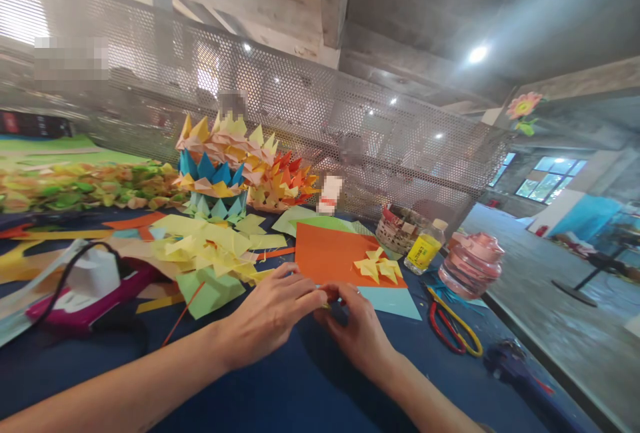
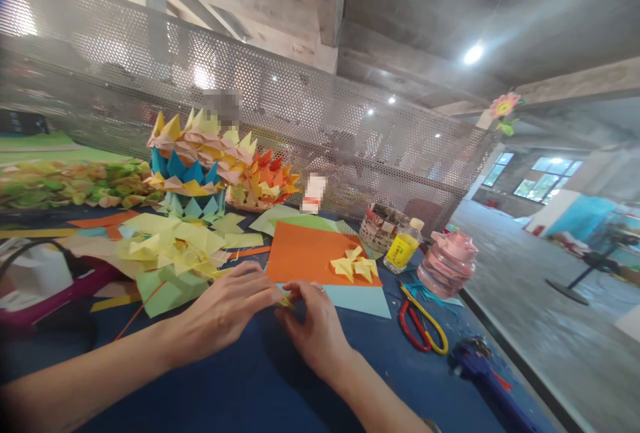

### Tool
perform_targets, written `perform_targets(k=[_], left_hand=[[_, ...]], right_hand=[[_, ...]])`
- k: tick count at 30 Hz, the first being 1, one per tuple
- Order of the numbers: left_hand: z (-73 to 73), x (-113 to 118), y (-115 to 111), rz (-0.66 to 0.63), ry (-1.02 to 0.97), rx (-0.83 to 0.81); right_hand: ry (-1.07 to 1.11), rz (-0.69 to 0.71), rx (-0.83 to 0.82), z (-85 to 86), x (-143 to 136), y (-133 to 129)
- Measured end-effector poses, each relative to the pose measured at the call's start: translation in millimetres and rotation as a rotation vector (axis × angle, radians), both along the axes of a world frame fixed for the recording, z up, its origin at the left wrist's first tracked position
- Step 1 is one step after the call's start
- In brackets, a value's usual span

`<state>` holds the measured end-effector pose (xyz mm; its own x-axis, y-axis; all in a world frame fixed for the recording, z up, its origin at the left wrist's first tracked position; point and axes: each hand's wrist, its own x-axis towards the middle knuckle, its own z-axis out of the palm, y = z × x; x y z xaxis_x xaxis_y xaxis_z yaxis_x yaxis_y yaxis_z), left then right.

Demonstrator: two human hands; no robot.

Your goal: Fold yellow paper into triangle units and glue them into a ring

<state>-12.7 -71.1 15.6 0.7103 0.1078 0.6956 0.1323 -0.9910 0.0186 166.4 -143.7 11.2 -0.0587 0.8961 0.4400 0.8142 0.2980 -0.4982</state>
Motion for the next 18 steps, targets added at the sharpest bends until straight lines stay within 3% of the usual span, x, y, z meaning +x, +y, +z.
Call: perform_targets(k=[13,18], left_hand=[[-6.8,-1.6,15.6,0.058,-0.082,-0.072],[-7.1,-0.3,15.3,0.051,-0.051,-0.12]], right_hand=[[-0.041,-0.078,0.057,13.5,21.8,1.3],[-0.207,-0.121,0.081,20.9,31.9,-5.8]])
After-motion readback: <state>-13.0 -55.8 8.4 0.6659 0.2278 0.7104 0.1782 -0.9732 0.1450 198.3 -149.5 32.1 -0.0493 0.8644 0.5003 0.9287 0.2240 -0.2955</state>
